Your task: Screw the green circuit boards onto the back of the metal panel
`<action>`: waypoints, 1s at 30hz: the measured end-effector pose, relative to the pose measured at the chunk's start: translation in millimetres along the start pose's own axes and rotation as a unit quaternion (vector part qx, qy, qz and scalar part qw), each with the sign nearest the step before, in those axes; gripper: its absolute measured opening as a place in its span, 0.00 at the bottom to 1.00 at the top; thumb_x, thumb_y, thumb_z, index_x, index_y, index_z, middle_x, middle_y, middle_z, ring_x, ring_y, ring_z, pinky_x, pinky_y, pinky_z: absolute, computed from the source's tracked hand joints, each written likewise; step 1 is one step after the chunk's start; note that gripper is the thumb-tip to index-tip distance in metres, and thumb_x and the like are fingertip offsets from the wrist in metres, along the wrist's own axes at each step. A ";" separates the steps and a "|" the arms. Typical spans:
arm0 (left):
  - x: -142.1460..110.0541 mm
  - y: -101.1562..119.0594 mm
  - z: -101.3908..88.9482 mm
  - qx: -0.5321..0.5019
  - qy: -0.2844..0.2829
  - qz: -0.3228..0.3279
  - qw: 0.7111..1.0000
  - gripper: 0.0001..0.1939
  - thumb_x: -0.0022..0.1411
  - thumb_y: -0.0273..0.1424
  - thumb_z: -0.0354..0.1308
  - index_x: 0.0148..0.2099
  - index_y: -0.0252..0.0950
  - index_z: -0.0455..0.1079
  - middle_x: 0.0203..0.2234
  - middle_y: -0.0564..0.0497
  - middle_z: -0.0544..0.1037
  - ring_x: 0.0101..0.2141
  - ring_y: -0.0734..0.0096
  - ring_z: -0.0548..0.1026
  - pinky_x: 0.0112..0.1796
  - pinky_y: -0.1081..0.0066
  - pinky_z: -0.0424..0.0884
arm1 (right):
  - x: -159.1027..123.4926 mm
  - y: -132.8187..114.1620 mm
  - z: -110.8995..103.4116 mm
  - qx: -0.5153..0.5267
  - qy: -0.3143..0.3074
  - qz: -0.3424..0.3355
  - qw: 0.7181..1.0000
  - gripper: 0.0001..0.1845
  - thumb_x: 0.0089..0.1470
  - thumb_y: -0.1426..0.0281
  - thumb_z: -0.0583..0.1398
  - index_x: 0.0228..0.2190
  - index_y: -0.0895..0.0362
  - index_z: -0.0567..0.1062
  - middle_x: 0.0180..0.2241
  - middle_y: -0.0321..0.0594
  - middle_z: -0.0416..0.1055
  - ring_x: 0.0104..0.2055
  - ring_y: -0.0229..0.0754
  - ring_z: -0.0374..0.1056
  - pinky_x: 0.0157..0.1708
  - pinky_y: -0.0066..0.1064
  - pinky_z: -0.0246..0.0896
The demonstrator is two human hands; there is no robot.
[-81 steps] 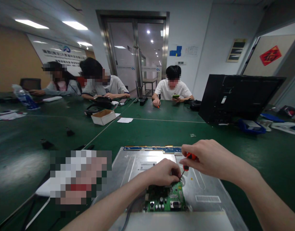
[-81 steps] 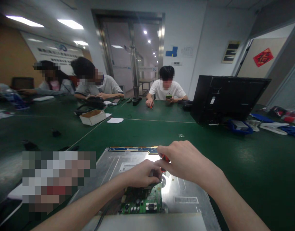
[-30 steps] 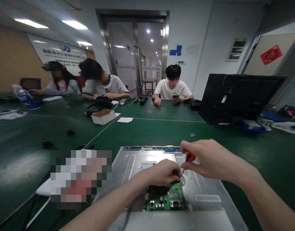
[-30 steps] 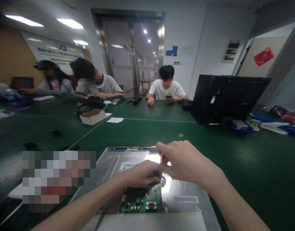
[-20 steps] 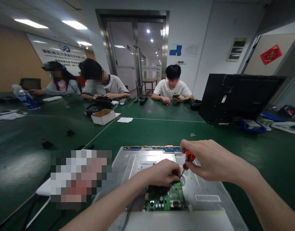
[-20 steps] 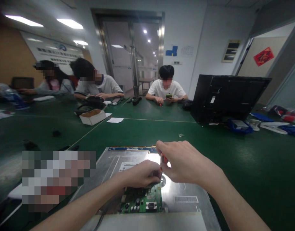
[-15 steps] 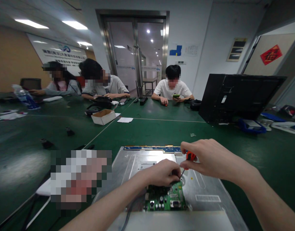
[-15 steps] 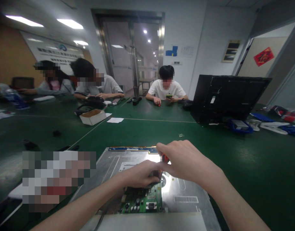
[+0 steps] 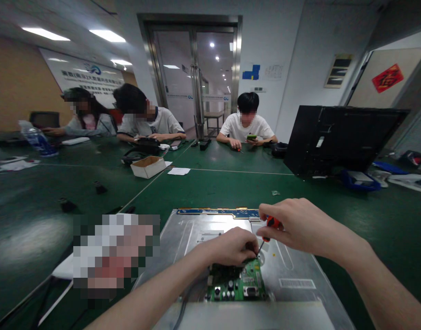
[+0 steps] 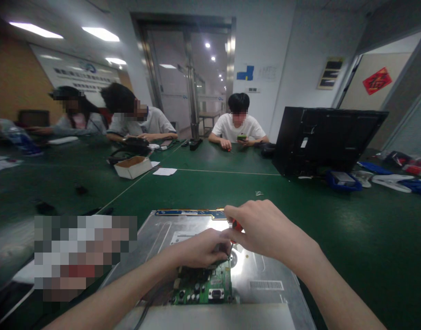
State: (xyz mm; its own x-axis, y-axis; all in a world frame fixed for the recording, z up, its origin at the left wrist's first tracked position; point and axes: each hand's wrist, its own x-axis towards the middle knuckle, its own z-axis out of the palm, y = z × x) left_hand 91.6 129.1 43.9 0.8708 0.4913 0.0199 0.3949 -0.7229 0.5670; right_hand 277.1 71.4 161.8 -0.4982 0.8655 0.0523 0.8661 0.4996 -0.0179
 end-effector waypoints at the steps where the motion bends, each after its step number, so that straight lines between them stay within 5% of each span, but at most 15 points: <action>1: 0.1 -0.5 0.3 -0.001 -0.001 -0.001 1.000 0.07 0.59 0.20 0.61 0.39 0.36 0.75 0.32 0.52 0.80 0.34 0.67 0.76 0.35 0.73 0.66 | 0.8 0.3 0.5 -0.007 0.000 0.002 1.000 0.07 0.61 0.62 0.58 0.35 0.52 0.71 0.29 0.36 0.77 0.30 0.45 0.72 0.25 0.30 0.44; 9: 0.8 -4.2 2.1 -0.007 -0.003 -0.002 1.000 0.07 0.58 0.21 0.61 0.38 0.37 0.76 0.32 0.52 0.80 0.34 0.67 0.75 0.37 0.72 0.66 | -3.0 -2.5 -1.1 0.041 0.020 -0.022 0.999 0.08 0.55 0.73 0.59 0.38 0.53 0.68 0.33 0.35 0.76 0.30 0.41 0.71 0.26 0.30 0.47; 16: 0.6 -3.5 1.2 -0.012 0.002 0.005 1.000 0.07 0.58 0.21 0.61 0.38 0.36 0.75 0.32 0.52 0.79 0.34 0.67 0.76 0.35 0.72 0.66 | 1.7 0.9 2.2 0.002 0.015 -0.004 1.000 0.08 0.60 0.61 0.60 0.36 0.52 0.71 0.30 0.37 0.77 0.30 0.45 0.73 0.25 0.30 0.46; 24: 0.9 -4.9 1.8 -0.011 0.000 0.006 1.000 0.08 0.57 0.21 0.60 0.38 0.37 0.75 0.30 0.53 0.79 0.32 0.68 0.75 0.35 0.73 0.66 | -1.8 -3.1 -1.9 0.048 0.018 -0.033 0.998 0.07 0.54 0.73 0.59 0.37 0.53 0.67 0.31 0.34 0.75 0.29 0.40 0.69 0.26 0.29 0.47; 30: 0.9 -3.6 1.6 -0.013 0.001 0.010 1.000 0.09 0.56 0.19 0.60 0.38 0.36 0.75 0.32 0.52 0.79 0.34 0.68 0.75 0.36 0.73 0.67 | 3.3 0.7 2.1 0.016 0.025 -0.016 0.999 0.06 0.59 0.63 0.61 0.36 0.52 0.71 0.30 0.36 0.77 0.30 0.43 0.72 0.26 0.29 0.45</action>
State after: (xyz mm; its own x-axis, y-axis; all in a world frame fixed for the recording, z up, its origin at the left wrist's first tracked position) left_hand 91.4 131.4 40.5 0.8781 0.4773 0.0326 0.3692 -0.7195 0.5882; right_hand 276.0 74.7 159.9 -0.5230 0.8461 0.1032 0.8471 0.5293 -0.0472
